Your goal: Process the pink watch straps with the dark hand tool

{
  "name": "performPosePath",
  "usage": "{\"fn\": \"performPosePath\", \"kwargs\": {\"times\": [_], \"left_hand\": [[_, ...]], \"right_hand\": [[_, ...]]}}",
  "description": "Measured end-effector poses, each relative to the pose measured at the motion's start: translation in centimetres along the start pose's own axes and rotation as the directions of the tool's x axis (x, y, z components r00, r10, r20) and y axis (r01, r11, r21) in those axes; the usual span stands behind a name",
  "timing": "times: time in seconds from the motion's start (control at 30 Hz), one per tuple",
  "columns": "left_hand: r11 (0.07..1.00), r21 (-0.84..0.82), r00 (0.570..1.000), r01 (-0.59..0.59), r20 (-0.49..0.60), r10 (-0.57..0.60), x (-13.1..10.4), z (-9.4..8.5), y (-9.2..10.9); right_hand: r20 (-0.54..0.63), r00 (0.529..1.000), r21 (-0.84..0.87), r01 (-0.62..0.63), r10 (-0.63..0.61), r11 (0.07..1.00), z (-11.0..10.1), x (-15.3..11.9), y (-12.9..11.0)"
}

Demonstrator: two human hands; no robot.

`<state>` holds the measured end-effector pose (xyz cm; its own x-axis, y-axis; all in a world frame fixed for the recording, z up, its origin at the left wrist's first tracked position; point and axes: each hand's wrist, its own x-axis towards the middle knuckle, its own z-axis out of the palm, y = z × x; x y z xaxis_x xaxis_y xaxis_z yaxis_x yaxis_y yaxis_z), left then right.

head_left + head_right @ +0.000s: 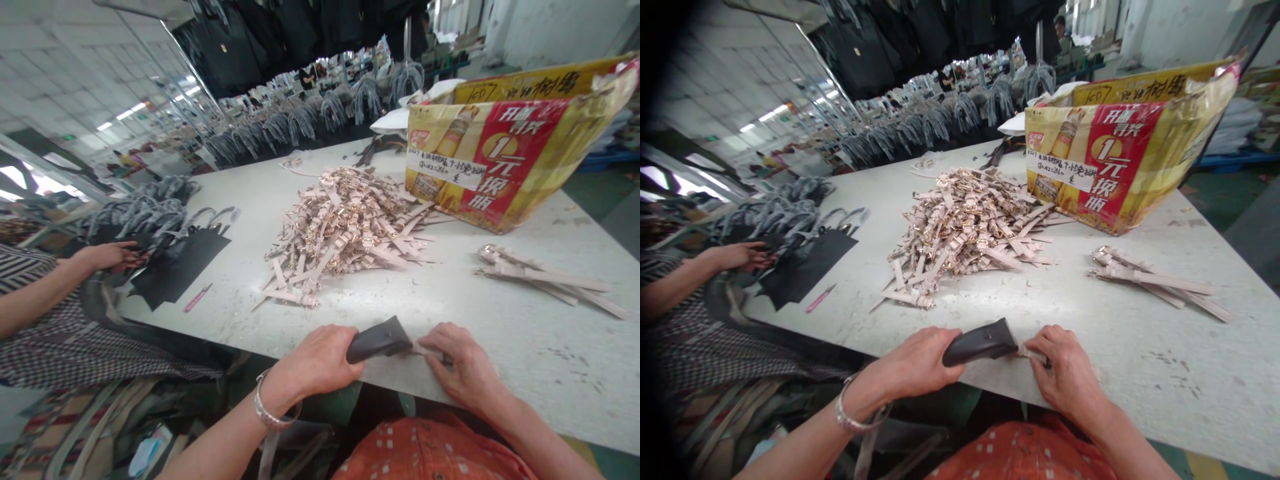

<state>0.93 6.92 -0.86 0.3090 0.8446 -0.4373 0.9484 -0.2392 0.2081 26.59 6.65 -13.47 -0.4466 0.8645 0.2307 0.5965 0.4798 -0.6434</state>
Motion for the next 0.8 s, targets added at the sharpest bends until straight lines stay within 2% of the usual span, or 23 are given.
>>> {"fn": "performPosePath", "kwargs": {"times": [0.13, 0.27, 0.4, 0.53, 0.63, 0.8], "left_hand": [[0.998, -0.008, 0.997, 0.058, -0.046, -0.058, -0.4, 0.2, 0.1], [0.996, 0.032, 0.994, 0.081, -0.077, -0.078, -1.5, -0.1, 1.0], [0.996, 0.089, 0.999, 0.018, -0.043, -0.014, -2.4, -0.3, 2.6], [0.981, 0.173, 0.996, -0.089, 0.009, 0.088, -2.3, -0.2, 4.0], [0.968, 0.21, 0.991, -0.136, 0.05, 0.128, -1.8, -0.5, 4.1], [0.96, 0.244, 0.988, -0.138, 0.103, 0.115, -1.6, -1.4, 3.6]], "right_hand": [[-0.007, 1.0, 0.003, -0.001, 0.001, 1.0, -0.1, 0.1, -0.2], [-0.013, 1.0, 0.02, -0.013, 0.013, 1.0, -0.1, 0.1, -0.3], [-0.023, 0.999, 0.047, -0.028, 0.029, 0.999, 0.1, 0.0, -0.3], [-0.081, 0.992, 0.098, -0.086, 0.094, 0.991, 0.4, -0.3, 0.0], [-0.106, 0.987, 0.121, -0.106, 0.119, 0.987, 0.6, -0.4, 0.2], [-0.124, 0.987, 0.092, -0.089, 0.1, 0.992, 0.8, -0.3, 0.2]]}}
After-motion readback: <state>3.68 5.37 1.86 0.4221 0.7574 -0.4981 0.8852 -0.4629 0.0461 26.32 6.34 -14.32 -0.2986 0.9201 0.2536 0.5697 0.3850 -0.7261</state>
